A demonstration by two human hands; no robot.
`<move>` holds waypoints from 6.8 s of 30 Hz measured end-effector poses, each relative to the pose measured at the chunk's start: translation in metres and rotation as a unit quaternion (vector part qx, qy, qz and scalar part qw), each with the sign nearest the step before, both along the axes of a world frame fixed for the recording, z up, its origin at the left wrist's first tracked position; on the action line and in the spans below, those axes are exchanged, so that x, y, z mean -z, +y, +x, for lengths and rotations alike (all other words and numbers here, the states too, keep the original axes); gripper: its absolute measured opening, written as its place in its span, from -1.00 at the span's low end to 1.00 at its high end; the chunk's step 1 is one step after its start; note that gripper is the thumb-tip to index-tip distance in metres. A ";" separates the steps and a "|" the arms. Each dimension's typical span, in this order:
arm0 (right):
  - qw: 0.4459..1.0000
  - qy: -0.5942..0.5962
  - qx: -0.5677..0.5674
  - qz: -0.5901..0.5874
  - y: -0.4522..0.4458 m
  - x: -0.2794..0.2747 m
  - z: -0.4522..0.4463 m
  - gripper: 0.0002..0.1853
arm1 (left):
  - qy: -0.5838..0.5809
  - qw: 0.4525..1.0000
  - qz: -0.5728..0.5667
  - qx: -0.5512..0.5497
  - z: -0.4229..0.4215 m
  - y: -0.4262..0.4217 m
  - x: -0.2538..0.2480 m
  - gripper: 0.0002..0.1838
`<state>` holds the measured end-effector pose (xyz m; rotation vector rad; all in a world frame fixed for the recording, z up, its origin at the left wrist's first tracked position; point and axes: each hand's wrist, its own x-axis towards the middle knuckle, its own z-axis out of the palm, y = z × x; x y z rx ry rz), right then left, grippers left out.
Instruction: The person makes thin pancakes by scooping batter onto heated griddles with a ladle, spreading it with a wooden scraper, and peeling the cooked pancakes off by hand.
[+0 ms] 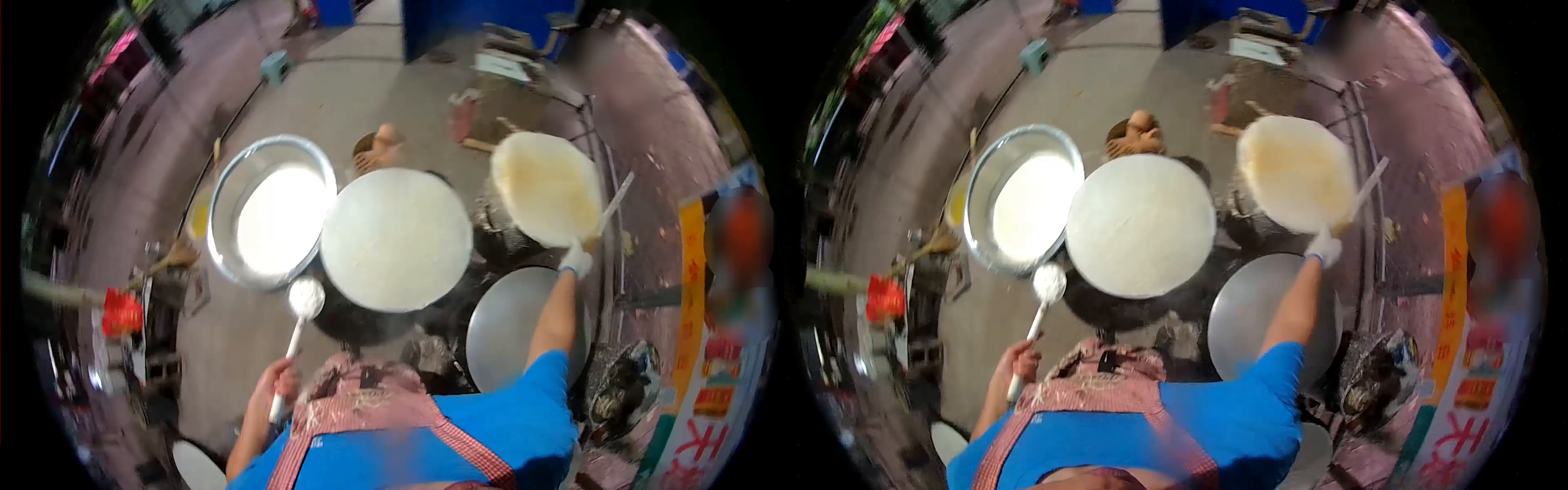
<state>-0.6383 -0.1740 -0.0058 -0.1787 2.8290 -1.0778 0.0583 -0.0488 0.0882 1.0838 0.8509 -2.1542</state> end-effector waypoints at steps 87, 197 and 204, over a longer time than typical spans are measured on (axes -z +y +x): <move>0.980 0.168 0.111 0.000 0.519 -0.039 0.466 -0.67 | 0.119 0.608 -0.450 0.643 -0.292 -0.005 -0.035 -0.79; 0.867 -0.421 -0.248 -0.097 0.334 -0.022 0.054 -0.78 | -0.391 0.571 -0.459 0.557 -0.026 0.035 0.103 -0.30; 0.837 -0.496 -0.226 -0.037 0.413 -0.031 0.070 -0.89 | -0.350 0.611 -0.464 0.538 -0.022 0.041 0.097 -0.31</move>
